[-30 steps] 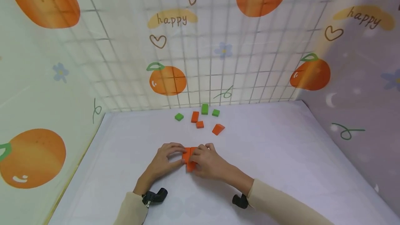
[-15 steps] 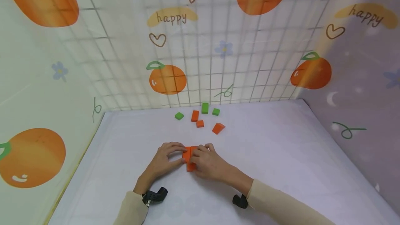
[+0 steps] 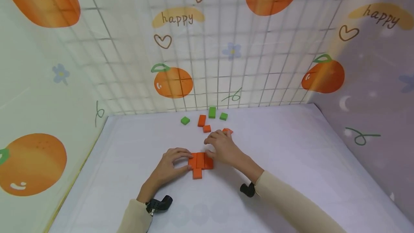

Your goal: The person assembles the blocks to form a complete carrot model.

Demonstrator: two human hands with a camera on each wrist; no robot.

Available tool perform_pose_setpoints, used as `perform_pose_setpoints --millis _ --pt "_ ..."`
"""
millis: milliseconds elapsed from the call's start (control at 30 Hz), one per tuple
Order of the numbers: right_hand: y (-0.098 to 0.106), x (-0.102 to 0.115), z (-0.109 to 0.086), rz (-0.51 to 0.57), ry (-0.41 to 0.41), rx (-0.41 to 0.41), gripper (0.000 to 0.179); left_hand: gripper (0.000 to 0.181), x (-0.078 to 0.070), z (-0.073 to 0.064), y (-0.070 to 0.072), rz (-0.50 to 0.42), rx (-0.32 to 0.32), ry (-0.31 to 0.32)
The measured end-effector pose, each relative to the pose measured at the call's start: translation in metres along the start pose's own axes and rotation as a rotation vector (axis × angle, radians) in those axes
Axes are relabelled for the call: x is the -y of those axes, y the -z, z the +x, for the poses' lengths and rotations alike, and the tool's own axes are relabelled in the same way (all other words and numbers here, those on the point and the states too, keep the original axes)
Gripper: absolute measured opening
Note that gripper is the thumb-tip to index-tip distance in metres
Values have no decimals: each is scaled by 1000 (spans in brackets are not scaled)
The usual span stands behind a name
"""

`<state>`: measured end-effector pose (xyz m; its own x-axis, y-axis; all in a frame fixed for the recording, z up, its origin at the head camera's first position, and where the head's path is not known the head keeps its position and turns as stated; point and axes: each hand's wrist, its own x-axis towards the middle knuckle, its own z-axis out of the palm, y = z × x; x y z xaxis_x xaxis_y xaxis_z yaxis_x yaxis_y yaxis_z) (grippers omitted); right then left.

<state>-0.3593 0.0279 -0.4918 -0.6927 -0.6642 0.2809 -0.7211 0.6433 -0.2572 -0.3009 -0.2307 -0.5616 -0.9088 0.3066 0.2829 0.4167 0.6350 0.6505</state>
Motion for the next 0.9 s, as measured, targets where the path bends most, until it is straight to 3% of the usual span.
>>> perform_pose_setpoints --millis 200,467,633,900 --pt "-1 -27 35 -19 -113 1 28 32 2 0 2 -10 2 6" --pt "-11 -50 60 -27 -191 51 39 33 3 -1 0 -14 3 0" --pt "-20 -60 70 -59 -213 86 40 32 2 0 0 -7 -4 -11" --pt "-27 -65 79 -23 -201 109 24 32 2 0 3 1 1 -20"
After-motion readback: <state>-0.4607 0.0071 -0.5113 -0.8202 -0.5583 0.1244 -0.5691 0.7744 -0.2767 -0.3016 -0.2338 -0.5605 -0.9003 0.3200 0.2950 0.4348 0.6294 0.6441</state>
